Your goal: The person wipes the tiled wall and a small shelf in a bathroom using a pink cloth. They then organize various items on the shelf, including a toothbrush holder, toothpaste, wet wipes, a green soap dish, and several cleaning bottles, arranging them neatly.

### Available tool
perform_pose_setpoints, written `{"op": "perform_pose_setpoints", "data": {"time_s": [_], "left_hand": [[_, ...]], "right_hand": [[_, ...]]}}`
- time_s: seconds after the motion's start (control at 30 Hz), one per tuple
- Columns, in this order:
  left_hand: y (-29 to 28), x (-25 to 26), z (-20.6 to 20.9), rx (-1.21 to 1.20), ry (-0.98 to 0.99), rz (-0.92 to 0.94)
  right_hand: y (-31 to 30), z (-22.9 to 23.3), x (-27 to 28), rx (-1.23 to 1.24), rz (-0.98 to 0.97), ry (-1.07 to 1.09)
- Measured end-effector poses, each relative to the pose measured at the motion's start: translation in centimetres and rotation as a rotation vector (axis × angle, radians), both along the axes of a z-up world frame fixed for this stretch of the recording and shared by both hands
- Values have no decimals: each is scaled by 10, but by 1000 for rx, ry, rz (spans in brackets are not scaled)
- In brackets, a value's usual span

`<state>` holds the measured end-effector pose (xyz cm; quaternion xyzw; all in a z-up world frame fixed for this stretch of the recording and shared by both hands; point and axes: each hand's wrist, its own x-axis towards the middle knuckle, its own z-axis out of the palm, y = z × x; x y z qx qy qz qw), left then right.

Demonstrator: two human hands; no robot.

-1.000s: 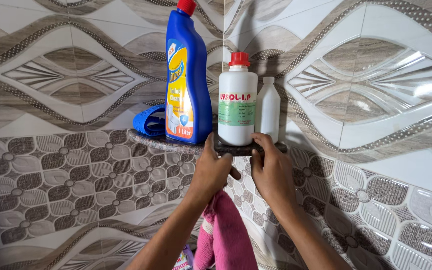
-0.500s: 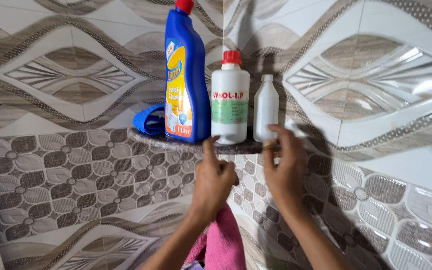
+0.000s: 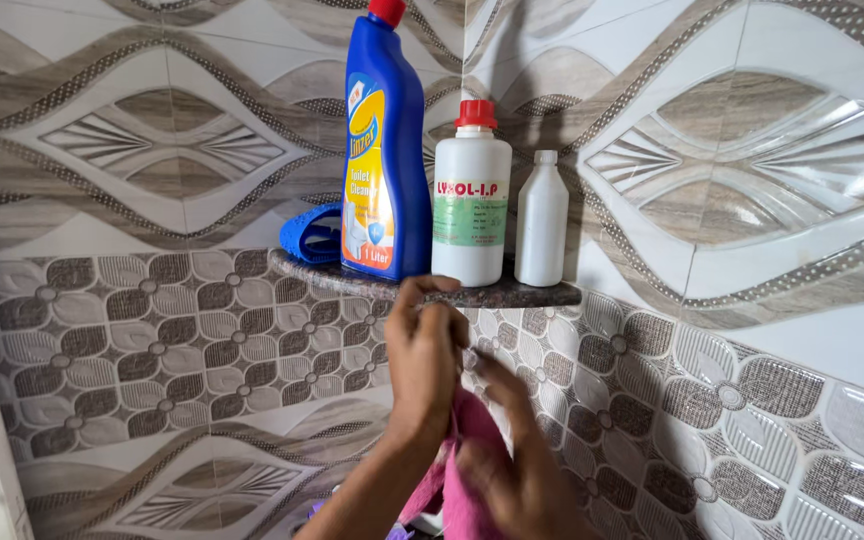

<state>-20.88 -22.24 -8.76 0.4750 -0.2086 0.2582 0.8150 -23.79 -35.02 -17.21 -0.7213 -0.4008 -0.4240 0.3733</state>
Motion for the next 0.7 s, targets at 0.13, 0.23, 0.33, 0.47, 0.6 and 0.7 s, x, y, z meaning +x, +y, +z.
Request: {"op": "perform_pose_setpoints", "data": {"time_s": [0.13, 0.23, 0.33, 0.47, 0.6, 0.7], "left_hand": [[2, -2, 3, -204, 38, -121], [1, -5, -10, -134, 65, -100], [5, -10, -27, 4, 2, 48], [19, -24, -45, 264, -9, 327], [24, -27, -53, 372, 14, 449], [22, -29, -60, 426, 33, 451]], "right_hand": [[10, -39, -11, -31, 91, -23], [-2, -43, -11, 11, 18, 129], [-12, -30, -8, 113, -321, 150], [-43, 18, -9, -17, -691, -322], [-71, 34, 18, -299, -965, -370], [-68, 20, 68, -494, -1031, -391]]}}
